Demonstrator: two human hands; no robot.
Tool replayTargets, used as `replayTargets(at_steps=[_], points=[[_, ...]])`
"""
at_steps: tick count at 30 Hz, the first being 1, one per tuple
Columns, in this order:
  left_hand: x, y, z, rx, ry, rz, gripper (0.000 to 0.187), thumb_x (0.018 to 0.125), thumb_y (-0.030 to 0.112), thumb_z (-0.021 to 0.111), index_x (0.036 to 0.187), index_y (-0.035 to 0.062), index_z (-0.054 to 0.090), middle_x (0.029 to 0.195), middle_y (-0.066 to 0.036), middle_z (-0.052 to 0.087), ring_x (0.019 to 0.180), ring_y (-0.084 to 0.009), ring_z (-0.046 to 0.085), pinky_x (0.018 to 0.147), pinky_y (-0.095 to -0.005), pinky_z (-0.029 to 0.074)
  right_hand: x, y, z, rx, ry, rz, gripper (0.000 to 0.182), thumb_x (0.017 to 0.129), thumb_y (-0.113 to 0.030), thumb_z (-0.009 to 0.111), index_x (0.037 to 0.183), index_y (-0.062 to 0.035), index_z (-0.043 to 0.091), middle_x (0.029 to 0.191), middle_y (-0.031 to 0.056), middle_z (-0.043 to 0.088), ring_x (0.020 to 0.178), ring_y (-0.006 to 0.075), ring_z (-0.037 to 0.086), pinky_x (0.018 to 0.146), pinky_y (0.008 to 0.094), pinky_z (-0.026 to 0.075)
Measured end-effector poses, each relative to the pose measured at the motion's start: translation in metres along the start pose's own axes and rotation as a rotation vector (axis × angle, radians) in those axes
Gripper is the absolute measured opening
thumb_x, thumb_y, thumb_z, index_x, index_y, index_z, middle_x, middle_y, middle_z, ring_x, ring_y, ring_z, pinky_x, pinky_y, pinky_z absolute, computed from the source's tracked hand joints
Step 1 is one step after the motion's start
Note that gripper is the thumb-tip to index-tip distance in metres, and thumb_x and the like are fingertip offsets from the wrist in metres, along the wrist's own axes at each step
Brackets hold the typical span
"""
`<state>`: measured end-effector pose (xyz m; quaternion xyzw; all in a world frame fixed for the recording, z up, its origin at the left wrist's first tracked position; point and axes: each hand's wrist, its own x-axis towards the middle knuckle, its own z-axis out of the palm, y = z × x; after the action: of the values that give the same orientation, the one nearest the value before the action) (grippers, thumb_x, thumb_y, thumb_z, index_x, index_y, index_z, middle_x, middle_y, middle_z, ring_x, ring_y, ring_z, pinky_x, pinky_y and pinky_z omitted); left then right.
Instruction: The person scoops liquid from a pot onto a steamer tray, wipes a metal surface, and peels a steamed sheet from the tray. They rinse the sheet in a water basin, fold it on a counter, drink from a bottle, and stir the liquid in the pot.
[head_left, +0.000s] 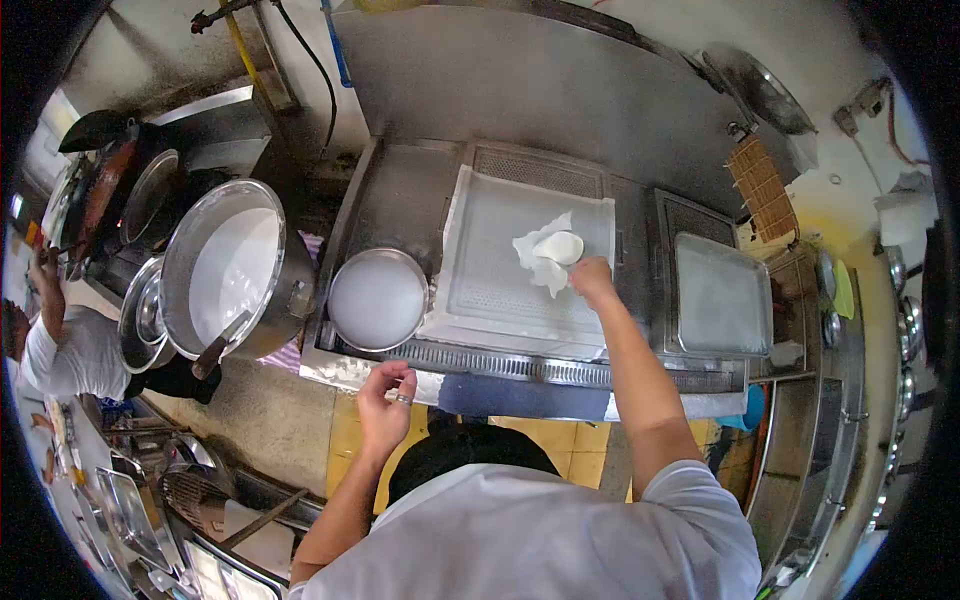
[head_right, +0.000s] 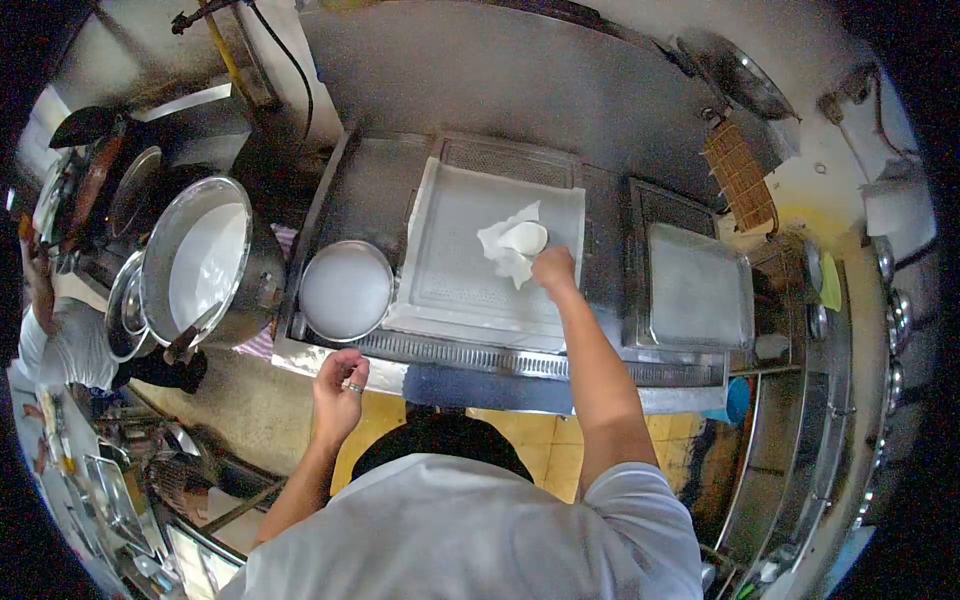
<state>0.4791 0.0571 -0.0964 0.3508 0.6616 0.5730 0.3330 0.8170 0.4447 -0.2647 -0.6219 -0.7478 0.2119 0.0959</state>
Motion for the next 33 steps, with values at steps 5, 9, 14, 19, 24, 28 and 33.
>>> replayTargets(at_steps=[5, 9, 14, 19, 24, 28, 33], points=[[0.010, -0.010, -0.013, -0.032, -0.020, 0.032, 0.017, 0.093, 0.001, 0.069, 0.110, 0.0005, 0.066, 0.093, -0.005, 0.070, 0.085, -0.0120, 0.065, 0.077, -0.0282, 0.054, -0.026, -0.001, -0.005, 0.384, 0.051, -0.014, 0.005, 0.080, 0.001, 0.067, 0.076, -0.0002, 0.067, 0.063, 0.0079, 0.063, 0.051, 0.0163, 0.056, 0.043, 0.0338, 0.039], [0.020, -0.023, -0.027, -0.076, -0.039, 0.021, 0.016, 0.093, 0.001, 0.069, 0.109, 0.0012, 0.067, 0.093, -0.004, 0.071, 0.084, -0.0110, 0.065, 0.077, -0.0275, 0.054, -0.053, -0.021, -0.012, 0.366, 0.083, 0.130, 0.005, 0.075, 0.002, 0.069, 0.073, -0.0007, 0.067, 0.062, 0.0078, 0.062, 0.051, 0.0167, 0.056, 0.044, 0.0360, 0.040], [0.032, -0.034, -0.044, -0.102, -0.077, 0.007, 0.016, 0.093, 0.002, 0.069, 0.109, 0.0013, 0.067, 0.093, -0.004, 0.071, 0.083, -0.0104, 0.064, 0.076, -0.0273, 0.053, -0.086, -0.047, -0.028, 0.148, 0.120, 0.118, 0.004, 0.070, 0.002, 0.069, 0.068, 0.0000, 0.066, 0.064, 0.0099, 0.064, 0.055, 0.0200, 0.059, 0.048, 0.0402, 0.042], [0.042, -0.048, -0.052, -0.102, -0.098, -0.017, 0.017, 0.093, 0.004, 0.070, 0.109, 0.0012, 0.067, 0.092, -0.004, 0.071, 0.082, -0.0102, 0.063, 0.076, -0.0272, 0.052, -0.099, -0.053, -0.024, 0.010, 0.380, 0.075, 0.004, 0.071, 0.000, 0.063, 0.071, 0.0027, 0.067, 0.071, 0.0189, 0.068, 0.065, 0.0341, 0.064, 0.063, 0.0457, 0.049], [0.050, -0.048, -0.048, -0.087, -0.120, -0.027, 0.019, 0.092, 0.004, 0.071, 0.111, 0.0008, 0.066, 0.092, -0.004, 0.071, 0.081, -0.0106, 0.063, 0.077, -0.0273, 0.053, -0.087, -0.073, -0.053, -0.203, 0.078, 0.210, 0.028, 0.083, -0.017, 0.056, 0.095, 0.0011, 0.074, 0.105, 0.0270, 0.069, 0.098, 0.0436, 0.067, 0.091, 0.0489, 0.053], [0.061, -0.044, -0.031, -0.049, -0.152, -0.003, 0.021, 0.092, 0.003, 0.071, 0.112, 0.0001, 0.066, 0.093, -0.006, 0.072, 0.083, -0.0127, 0.065, 0.079, -0.0288, 0.053, -0.061, -0.069, -0.048, -0.188, 0.321, 0.003, 0.023, 0.078, -0.008, 0.059, 0.093, 0.0026, 0.072, 0.089, 0.0256, 0.069, 0.089, 0.0431, 0.068, 0.082, 0.0491, 0.054], [0.088, -0.037, 0.019, 0.199, -0.290, 0.145, 0.030, 0.088, 0.006, 0.072, 0.116, -0.0016, 0.066, 0.103, -0.016, 0.073, 0.096, -0.0266, 0.070, 0.089, -0.0381, 0.055, -0.035, -0.101, -0.074, -0.203, 0.221, -0.017, 0.038, 0.078, -0.004, 0.058, 0.114, 0.0048, 0.068, 0.096, 0.0252, 0.068, 0.093, 0.0428, 0.067, 0.084, 0.0498, 0.053]])
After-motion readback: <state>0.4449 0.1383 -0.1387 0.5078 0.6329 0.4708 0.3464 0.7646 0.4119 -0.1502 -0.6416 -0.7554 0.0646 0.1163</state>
